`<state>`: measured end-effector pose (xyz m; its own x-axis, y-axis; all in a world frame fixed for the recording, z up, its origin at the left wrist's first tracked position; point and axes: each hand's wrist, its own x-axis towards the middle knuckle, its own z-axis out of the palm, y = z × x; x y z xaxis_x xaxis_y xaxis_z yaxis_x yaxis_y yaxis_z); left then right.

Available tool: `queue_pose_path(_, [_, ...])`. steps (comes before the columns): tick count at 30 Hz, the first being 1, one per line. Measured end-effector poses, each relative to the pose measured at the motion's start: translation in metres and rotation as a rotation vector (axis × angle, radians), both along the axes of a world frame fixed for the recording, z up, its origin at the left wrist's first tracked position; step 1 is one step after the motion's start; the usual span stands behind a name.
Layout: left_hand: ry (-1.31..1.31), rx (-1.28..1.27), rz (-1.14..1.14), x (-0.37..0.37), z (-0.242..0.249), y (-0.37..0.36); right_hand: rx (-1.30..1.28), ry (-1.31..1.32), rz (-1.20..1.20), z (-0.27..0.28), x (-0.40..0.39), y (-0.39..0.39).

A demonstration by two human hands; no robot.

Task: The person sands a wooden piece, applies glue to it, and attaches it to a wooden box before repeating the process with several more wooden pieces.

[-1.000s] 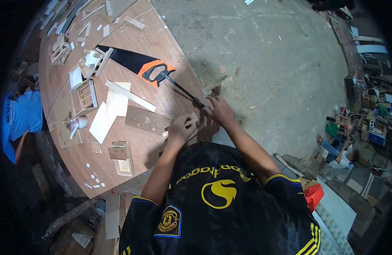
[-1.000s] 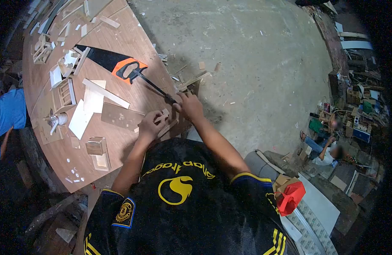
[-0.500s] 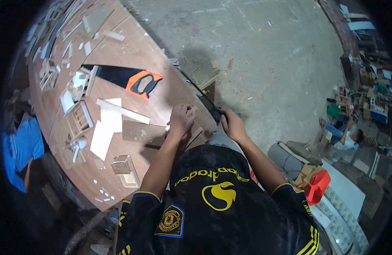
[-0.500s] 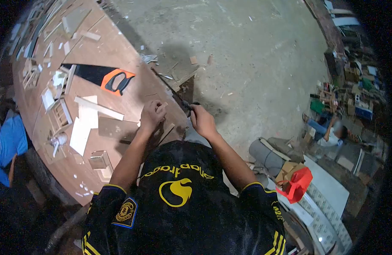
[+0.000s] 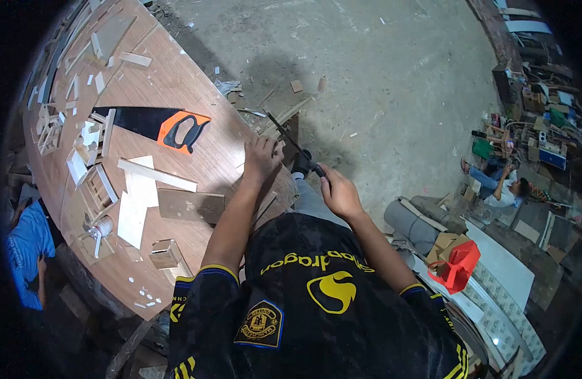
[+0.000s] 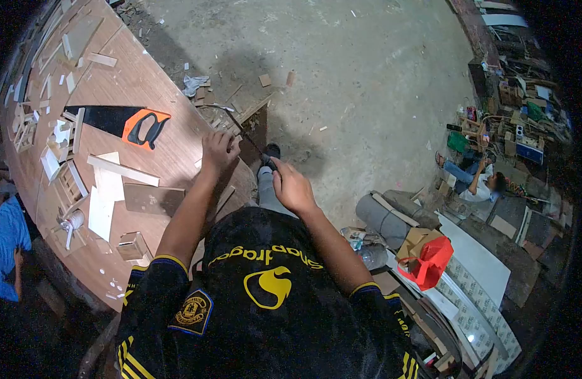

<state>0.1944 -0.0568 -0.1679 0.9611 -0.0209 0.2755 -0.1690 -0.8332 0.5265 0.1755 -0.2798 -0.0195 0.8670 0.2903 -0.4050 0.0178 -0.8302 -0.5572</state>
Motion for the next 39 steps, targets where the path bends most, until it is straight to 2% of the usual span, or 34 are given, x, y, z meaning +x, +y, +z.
queue_pose_path(12, [0.117,-0.105,0.050,-0.007,0.011,0.008,-0.040,0.040,0.095,-0.002,0.010,0.006])
queue_pose_path(14, [0.218,-0.140,0.027,-0.007,0.012,0.011,-0.064,0.072,0.103,0.005,0.012,0.010])
queue_pose_path(18, [0.230,-0.108,-0.031,-0.003,0.014,0.015,-0.083,0.124,0.115,0.016,0.014,0.018])
queue_pose_path(26, [0.268,-0.119,0.048,-0.003,-0.002,0.014,-0.169,0.073,0.157,0.014,0.010,0.026])
queue_pose_path(39, [0.295,-0.176,0.049,-0.005,0.001,0.016,-0.285,0.056,0.206,0.016,-0.002,0.036])
